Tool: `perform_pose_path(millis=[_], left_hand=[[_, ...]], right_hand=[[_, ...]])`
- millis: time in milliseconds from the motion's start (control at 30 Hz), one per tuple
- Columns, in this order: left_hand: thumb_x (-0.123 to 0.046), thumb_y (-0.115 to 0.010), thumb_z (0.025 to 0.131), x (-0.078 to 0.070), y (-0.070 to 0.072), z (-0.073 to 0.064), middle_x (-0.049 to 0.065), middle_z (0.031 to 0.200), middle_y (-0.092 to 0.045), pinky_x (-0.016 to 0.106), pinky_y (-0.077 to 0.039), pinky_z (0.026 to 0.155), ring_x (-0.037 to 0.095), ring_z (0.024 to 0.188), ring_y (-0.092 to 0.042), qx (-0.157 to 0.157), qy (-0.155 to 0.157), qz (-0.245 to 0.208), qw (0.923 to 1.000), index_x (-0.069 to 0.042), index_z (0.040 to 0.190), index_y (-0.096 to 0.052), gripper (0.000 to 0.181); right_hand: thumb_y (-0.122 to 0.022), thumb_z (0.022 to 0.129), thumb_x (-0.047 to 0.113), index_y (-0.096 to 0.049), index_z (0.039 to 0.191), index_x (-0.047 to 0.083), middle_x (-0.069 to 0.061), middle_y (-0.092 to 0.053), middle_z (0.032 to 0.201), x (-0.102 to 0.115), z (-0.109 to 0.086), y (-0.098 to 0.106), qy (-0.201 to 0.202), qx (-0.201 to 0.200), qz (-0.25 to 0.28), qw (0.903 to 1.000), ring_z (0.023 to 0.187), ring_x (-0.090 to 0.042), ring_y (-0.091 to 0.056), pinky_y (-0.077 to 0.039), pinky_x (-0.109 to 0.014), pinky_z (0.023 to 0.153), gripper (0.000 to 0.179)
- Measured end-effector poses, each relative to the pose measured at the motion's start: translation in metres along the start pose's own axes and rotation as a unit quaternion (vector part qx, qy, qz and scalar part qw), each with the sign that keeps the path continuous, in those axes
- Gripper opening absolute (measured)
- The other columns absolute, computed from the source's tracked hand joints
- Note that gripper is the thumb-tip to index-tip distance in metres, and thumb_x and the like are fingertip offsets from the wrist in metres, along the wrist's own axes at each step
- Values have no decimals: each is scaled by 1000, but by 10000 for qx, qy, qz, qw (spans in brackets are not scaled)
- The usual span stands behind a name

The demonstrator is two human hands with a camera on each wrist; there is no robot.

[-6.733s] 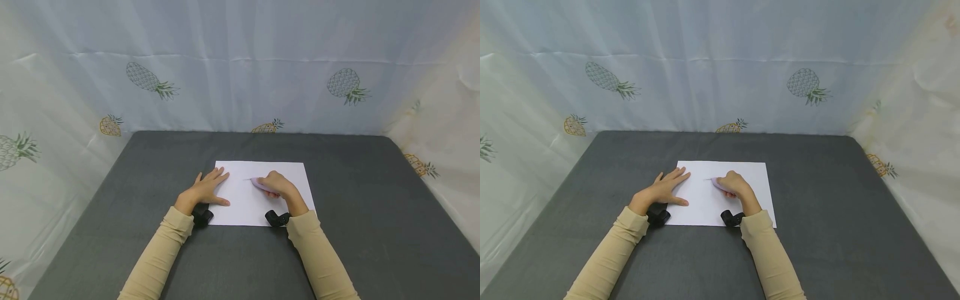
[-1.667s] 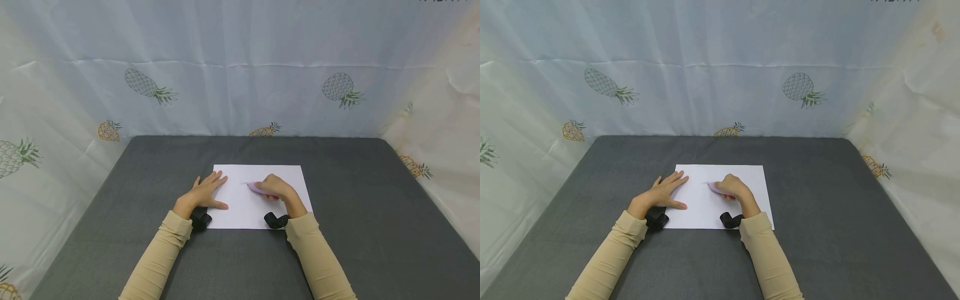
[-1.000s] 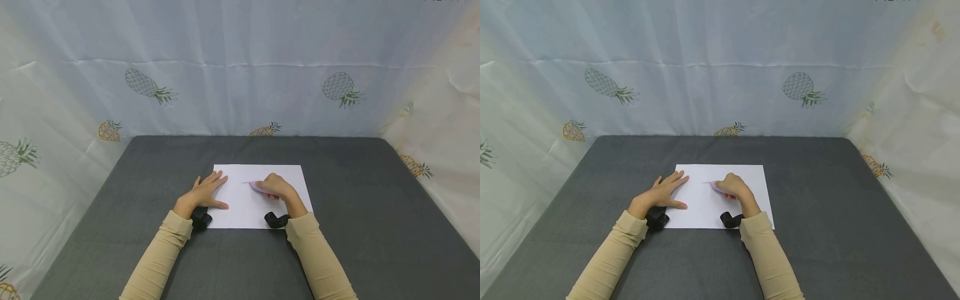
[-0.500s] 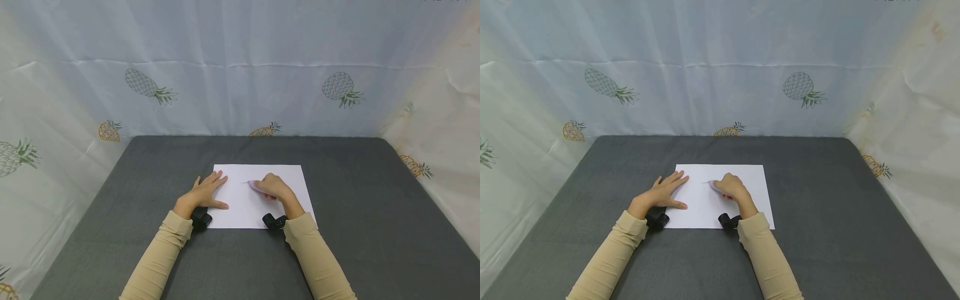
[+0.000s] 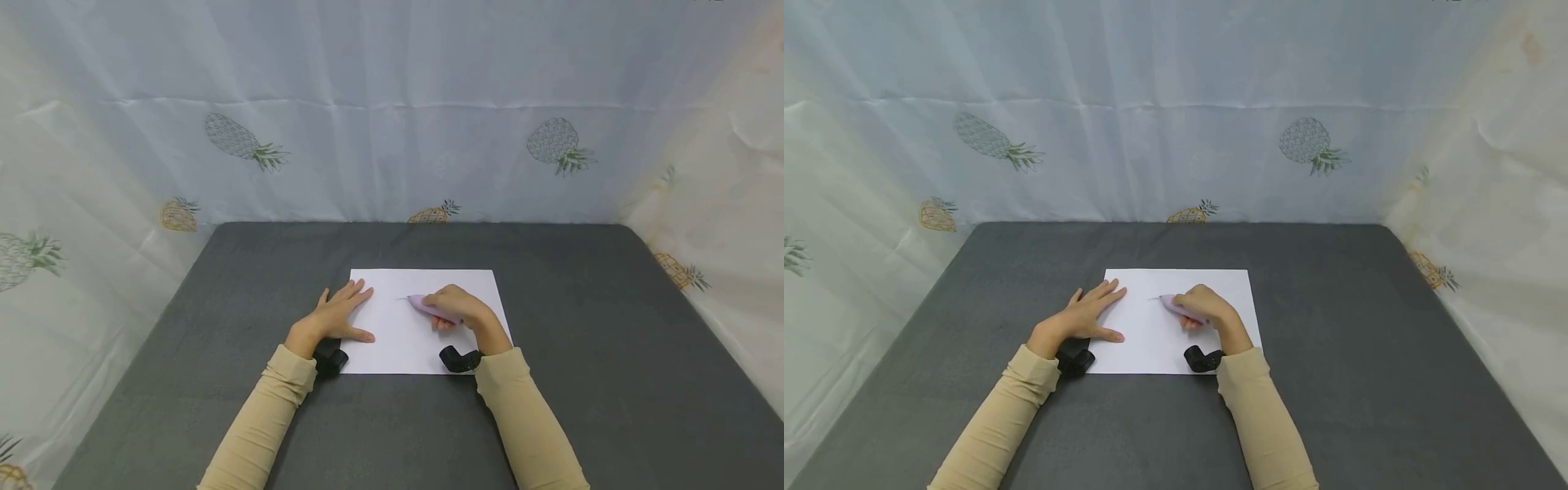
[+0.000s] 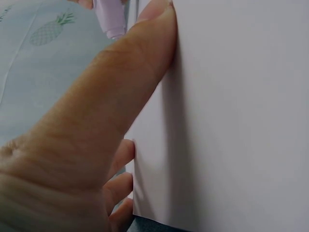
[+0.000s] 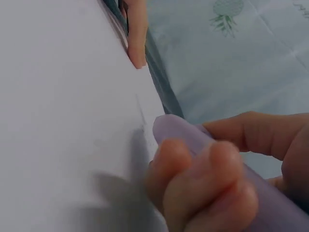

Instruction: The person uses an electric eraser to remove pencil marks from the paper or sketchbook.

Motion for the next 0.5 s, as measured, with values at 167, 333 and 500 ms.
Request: perform_pose_path(millis=[167,333,500], left_hand=[[-49,-76,77,1,0,0,11,165,-10,69,-3,117,33,154,-8,-26,12,25,10000,-16,155,-22,100],[-50,-75,78,2,-1,1,10,165,-9,69,-3,118,33,154,-7,13,25,20,10000,-16,155,-22,100],[-51,-75,78,2,-2,2,10,165,-9,68,-2,118,33,154,-7,64,20,26,10000,-17,155,-21,100]], right_hand=[[-48,97,28,-60,101,-3,4,-53,52,-11,3,0,-269,283,608,9974,40,-3,-41,-37,-16,45,34],[-49,96,30,-59,101,0,5,-52,51,-10,4,0,-410,270,648,9967,39,-4,-39,-34,-15,43,32],[-50,95,30,-60,96,1,4,-51,50,-6,2,0,-360,146,482,9981,38,-5,-39,-33,-17,43,31]])
Point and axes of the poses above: each hand's wrist, its own z-axis towards the middle knuckle, its own y-axis out of the back of the hand, x = y × z, the point moved 6 cm from there along z, towards the middle knuckle
